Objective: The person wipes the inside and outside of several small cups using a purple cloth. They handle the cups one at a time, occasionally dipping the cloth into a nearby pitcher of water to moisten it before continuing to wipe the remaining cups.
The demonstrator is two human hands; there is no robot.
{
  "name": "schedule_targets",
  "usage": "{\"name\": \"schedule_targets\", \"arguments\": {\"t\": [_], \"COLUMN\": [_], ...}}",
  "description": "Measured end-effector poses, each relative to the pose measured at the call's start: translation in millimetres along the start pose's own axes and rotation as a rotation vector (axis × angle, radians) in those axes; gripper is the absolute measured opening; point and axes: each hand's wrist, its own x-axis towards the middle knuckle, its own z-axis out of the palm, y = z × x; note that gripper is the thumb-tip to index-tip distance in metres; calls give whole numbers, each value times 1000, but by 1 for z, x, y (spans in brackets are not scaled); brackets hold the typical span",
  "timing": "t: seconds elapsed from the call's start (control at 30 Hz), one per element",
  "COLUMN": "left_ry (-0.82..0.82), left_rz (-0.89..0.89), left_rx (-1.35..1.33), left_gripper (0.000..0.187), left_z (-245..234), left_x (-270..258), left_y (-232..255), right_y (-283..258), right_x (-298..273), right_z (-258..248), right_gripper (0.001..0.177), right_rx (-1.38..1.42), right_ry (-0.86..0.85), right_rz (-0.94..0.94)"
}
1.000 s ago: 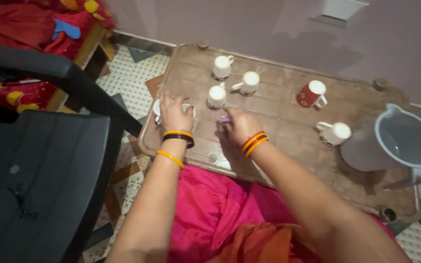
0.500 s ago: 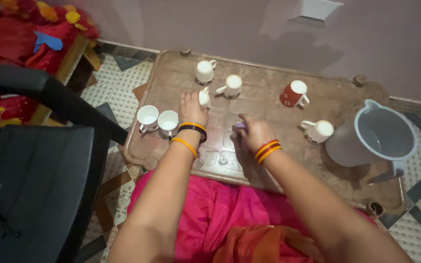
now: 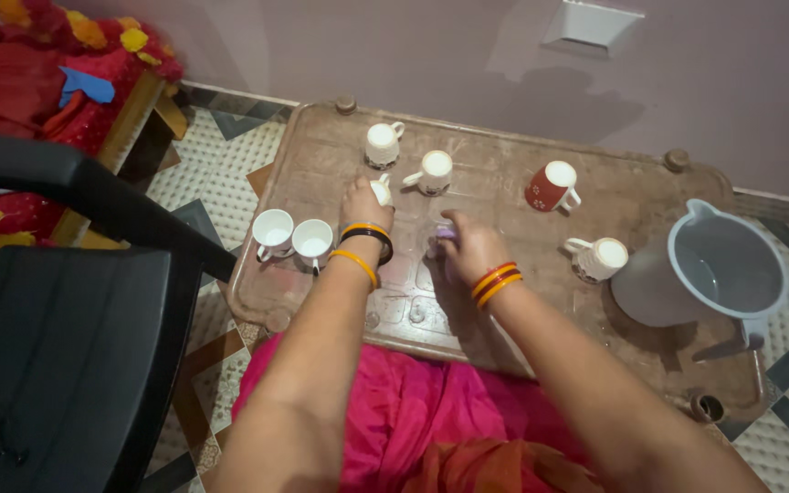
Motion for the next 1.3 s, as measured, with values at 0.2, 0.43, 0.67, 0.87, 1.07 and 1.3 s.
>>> {"name": "schedule_targets", "arguments": {"t": [0.2, 0.43, 0.67, 0.87, 1.07, 1.3], "left_ry": [30, -46, -58, -75, -102, -90], "left_rz": [-11, -22, 42, 86, 107, 188], "left_rx": [-5, 17, 3, -29, -46, -9], "left_gripper": [81, 66, 60, 63, 56, 47], "left_z": [9, 3, 1, -1, -1, 6], "left_x": [8, 6, -7, -21, -39, -59], "left_y": [-8, -12, -6, 0, 4, 13], "right_y": [-18, -27, -34, -26, -18, -13], "right_x": [25, 42, 46, 46, 40, 32], "right_z": [3, 4, 5, 12, 9, -1], "right_gripper": [42, 40, 34, 33, 36, 35], "right_rx": [2, 87, 112, 90, 56, 21], "right_ry": [5, 46, 1, 27, 16, 21], "right_rz": [49, 17, 101, 81, 102, 121]}}
